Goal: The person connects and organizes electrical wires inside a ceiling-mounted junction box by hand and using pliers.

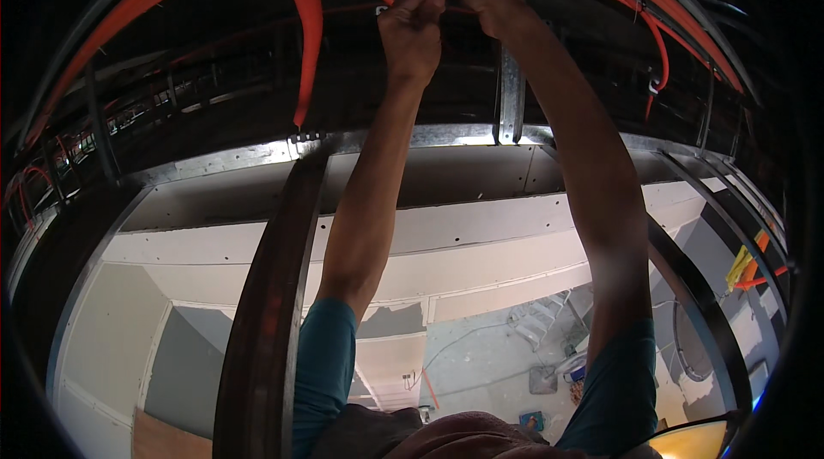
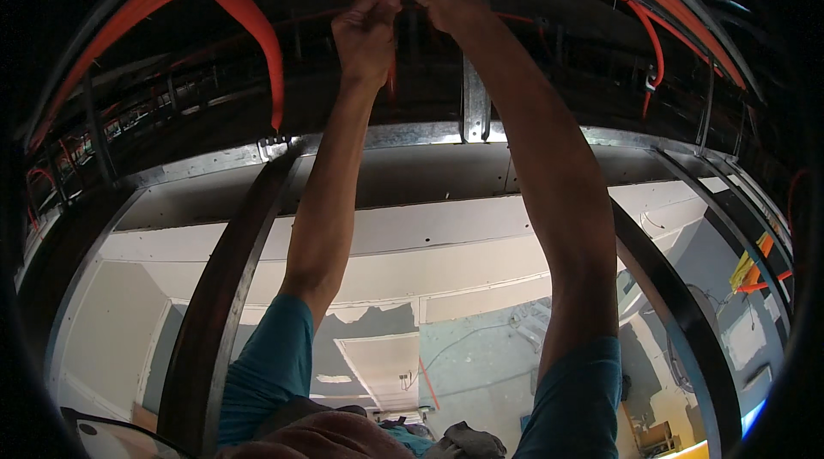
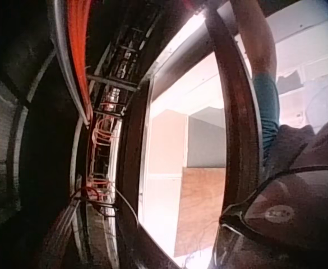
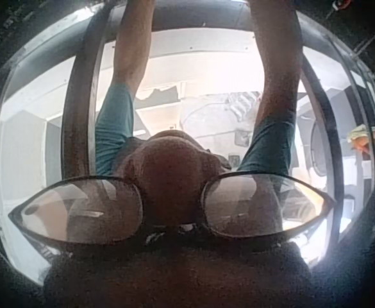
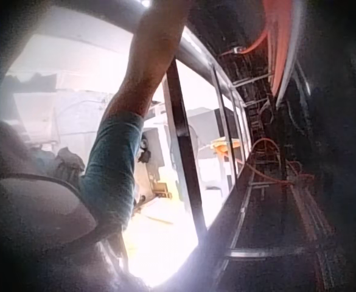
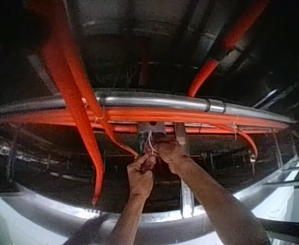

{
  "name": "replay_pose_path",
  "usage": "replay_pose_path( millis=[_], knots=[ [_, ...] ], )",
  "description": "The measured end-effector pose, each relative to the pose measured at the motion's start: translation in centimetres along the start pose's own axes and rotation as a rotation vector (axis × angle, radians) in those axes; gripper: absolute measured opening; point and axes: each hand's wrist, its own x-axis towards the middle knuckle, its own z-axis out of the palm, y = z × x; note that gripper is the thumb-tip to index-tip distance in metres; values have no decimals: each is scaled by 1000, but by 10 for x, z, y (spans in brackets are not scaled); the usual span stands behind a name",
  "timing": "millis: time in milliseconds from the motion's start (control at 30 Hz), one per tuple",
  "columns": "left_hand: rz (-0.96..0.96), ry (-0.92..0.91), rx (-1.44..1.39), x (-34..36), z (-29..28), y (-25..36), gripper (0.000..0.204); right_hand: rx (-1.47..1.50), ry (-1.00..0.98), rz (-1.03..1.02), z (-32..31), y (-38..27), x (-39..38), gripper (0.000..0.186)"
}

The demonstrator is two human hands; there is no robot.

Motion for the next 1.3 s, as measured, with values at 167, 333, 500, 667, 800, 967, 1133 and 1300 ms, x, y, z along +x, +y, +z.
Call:
replay_pose_path(
  millis=[167,333,500,667,800,967,1133,1300],
  knots=[
    [28,0,20,0,-4,0,24,-91,124,138,11,-12,-6,12],
    [68,-23,-17,2,-5,-5,24,-115,164,158,21,-23,-8,11],
    [118,-16,-23,1,-4,-3,24,-171,216,220,25,-28,-9,12],
    [36,5,75,-4,-7,1,25,-185,197,137,19,-19,-11,8],
    [8,-41,-68,-7,-9,0,25,-432,275,233,1,13,-5,9],
    [-98,-54,-89,-9,-20,-5,25,329,-19,-185,-21,44,-26,21],
    [-179,-7,-76,-6,-19,-2,24,-654,355,-192,-1,15,-42,16],
    [-162,-43,-127,0,-29,-8,23,-1066,379,-251,4,11,-41,14]
  ],
)
